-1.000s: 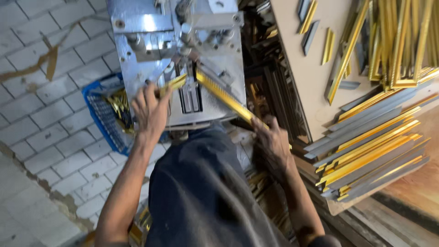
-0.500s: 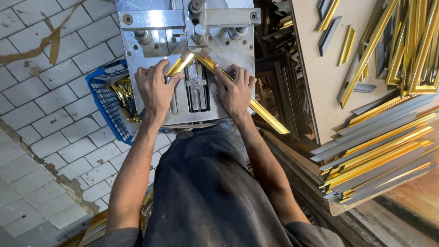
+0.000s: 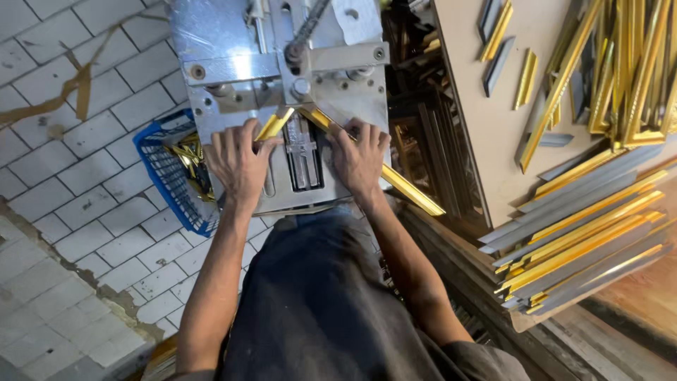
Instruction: The person places mitered gold picture frame corners into a corner joining machine, pulls the lever to drive fasteners into the joint, then sets the joined frame on the table and picks up the next pieces. They repeat this cycle for several frames, occasionally reaching for molding pieces from the pile.
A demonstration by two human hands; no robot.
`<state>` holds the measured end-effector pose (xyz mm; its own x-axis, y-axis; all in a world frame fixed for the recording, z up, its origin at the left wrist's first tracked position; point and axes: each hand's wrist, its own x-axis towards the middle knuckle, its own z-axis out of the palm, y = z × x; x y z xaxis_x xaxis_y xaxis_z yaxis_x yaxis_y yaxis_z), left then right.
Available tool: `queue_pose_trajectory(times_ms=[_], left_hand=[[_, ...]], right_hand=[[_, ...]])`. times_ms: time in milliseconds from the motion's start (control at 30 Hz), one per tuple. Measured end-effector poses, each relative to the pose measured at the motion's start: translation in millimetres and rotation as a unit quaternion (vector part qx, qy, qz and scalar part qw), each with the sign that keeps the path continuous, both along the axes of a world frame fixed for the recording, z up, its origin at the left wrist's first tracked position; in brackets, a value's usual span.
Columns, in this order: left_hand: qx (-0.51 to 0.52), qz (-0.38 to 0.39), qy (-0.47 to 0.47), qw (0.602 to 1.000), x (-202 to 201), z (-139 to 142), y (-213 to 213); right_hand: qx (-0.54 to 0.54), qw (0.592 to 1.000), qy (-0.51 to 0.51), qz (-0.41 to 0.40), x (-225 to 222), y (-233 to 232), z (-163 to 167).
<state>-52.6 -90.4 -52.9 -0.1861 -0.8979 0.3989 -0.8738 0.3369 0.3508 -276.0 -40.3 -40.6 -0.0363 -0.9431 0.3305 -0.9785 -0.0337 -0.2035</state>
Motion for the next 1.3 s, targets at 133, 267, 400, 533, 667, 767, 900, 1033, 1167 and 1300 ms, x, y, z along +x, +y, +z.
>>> queue_pose_trajectory(times_ms=[133,267,400,533,667,767,900,1033,1167,1300], left_hand=[[-0.021,0.004,-0.012,1.000,1,-4,-1],[-0.055,-0.021,-0.028,0.998,3,-10,5],[-0.061,-0.029,-0.059,0.996,6,1,28],[-0.035,0.002,-0.165,0.986,18,24,81],[0.023,-0.081,-0.178,0.980,-5,16,121],[0.096,-0.220,-0.225,0.944,-42,-5,130],[0.139,-0.203,-0.125,0.961,-37,-8,120],[0.124,-0.119,-0.095,0.981,4,9,115],[0.096,-0.125,-0.081,0.984,4,17,115],[0.084,-0.115,-0.071,0.987,-18,33,116]], right_hand=[[-0.008,1.000,-0.012,0.010,-4,-4,3],[0.025,0.999,-0.026,0.001,-2,-1,5],[-0.016,0.998,-0.019,0.053,-23,34,12],[0.118,0.992,-0.039,-0.016,-78,111,36],[0.239,0.963,-0.123,0.001,-93,152,44],[0.121,0.974,-0.073,0.175,-79,141,37],[-0.033,0.998,0.055,0.009,-132,107,43],[-0.027,0.928,0.087,-0.360,-260,79,53],[0.087,0.902,0.007,-0.422,-316,79,34],[0.077,0.885,-0.043,-0.458,-317,94,17]])
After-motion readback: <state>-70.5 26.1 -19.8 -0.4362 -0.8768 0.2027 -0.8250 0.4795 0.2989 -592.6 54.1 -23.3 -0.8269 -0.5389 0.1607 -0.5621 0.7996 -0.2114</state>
